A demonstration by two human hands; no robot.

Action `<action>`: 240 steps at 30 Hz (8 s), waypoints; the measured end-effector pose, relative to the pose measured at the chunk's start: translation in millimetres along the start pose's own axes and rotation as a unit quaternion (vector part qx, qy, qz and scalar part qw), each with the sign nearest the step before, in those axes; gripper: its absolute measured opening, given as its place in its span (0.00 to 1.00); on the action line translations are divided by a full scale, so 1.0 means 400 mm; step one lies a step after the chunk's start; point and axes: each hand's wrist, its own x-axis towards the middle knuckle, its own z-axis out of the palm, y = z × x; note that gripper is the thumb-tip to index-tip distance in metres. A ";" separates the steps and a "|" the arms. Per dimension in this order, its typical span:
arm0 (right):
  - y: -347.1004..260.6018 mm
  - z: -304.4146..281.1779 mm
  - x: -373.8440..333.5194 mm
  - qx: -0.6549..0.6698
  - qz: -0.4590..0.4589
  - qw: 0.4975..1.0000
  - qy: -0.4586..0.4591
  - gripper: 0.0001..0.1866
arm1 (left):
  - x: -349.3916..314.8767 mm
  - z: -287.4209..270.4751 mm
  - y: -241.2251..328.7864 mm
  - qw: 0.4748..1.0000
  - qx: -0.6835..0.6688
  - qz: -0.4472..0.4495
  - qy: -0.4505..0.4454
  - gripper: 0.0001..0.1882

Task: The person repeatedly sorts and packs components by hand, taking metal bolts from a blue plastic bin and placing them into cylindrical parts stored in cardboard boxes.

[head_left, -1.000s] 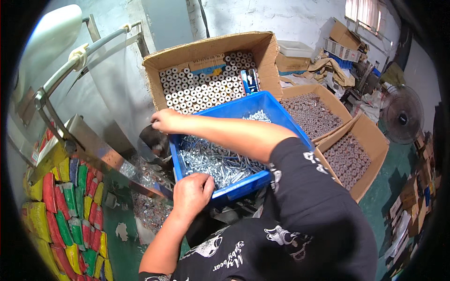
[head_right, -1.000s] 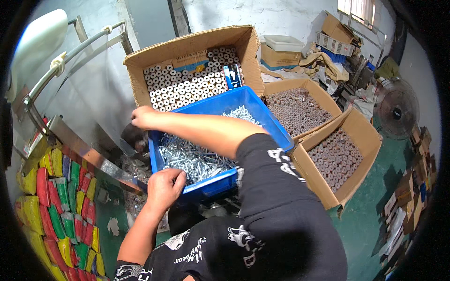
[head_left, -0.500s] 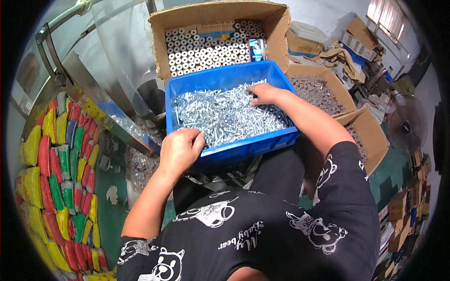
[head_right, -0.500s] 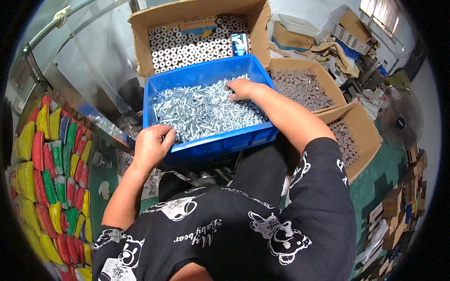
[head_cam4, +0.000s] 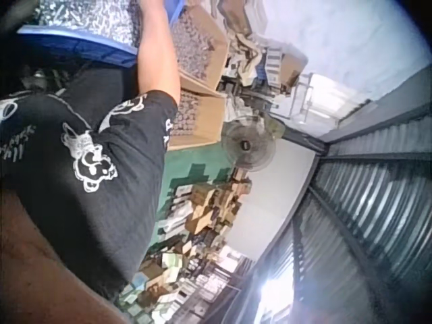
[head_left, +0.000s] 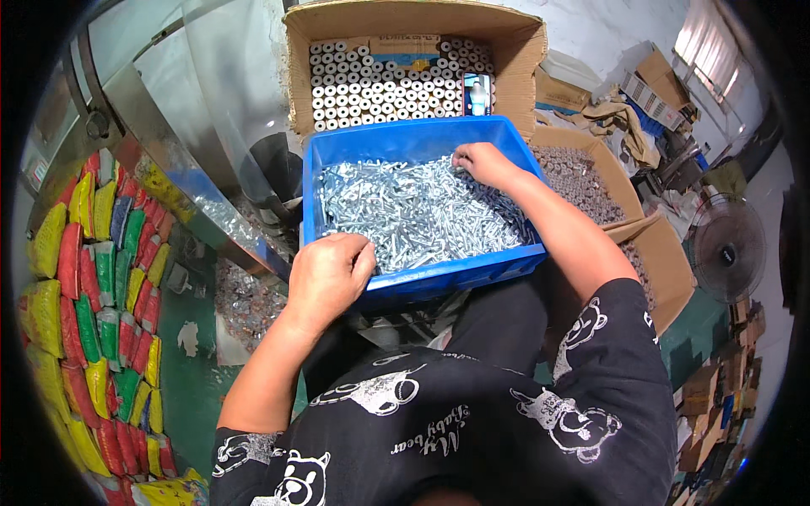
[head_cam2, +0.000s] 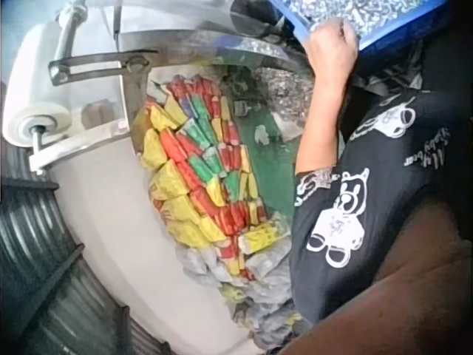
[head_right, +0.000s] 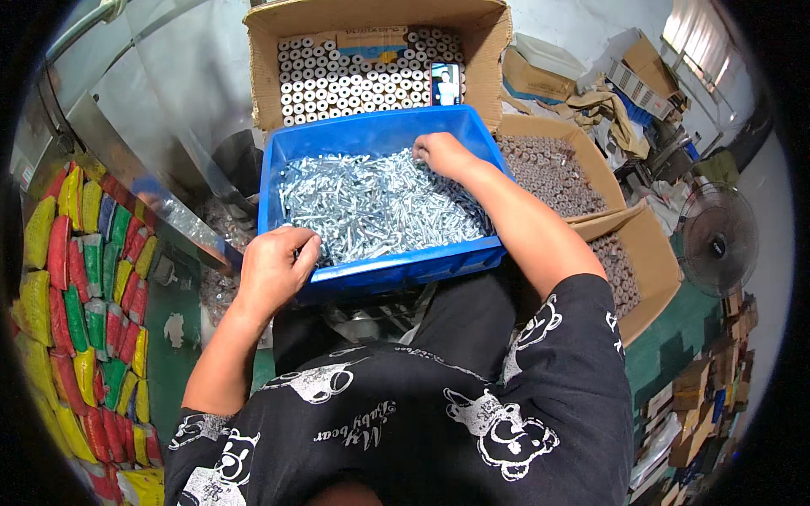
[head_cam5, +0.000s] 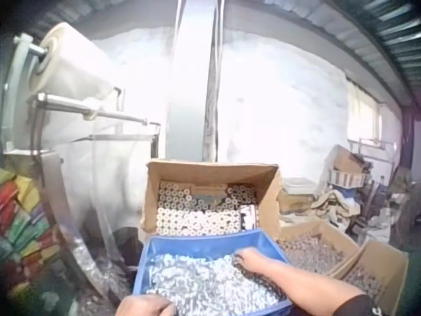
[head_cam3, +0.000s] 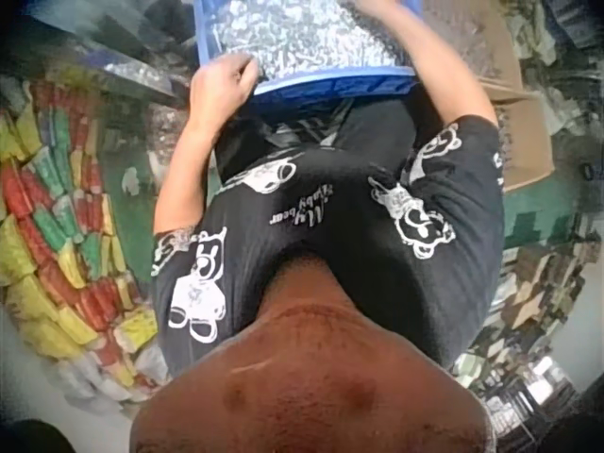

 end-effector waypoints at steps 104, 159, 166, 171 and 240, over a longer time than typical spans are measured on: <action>0.794 -0.148 -0.548 -0.244 0.563 0.786 -0.076 0.16 | 0.039 0.005 0.028 0.996 0.047 -0.047 -0.054 0.04; -0.280 -0.074 0.177 0.047 -0.097 0.991 -0.082 0.18 | 0.017 -0.004 0.000 0.993 0.056 -0.012 -0.103 0.14; 0.010 -0.067 -0.076 -0.154 0.016 0.977 -0.147 0.16 | 0.104 -0.018 0.063 0.986 0.055 0.018 -0.155 0.15; 0.022 -0.051 -0.032 -0.145 0.025 0.968 -0.201 0.18 | 0.295 0.022 0.127 0.991 0.058 0.056 -0.107 0.15; -0.017 -0.084 -0.027 -0.076 0.108 0.966 -0.220 0.20 | 0.954 0.311 -0.458 0.937 0.320 0.124 0.071 0.26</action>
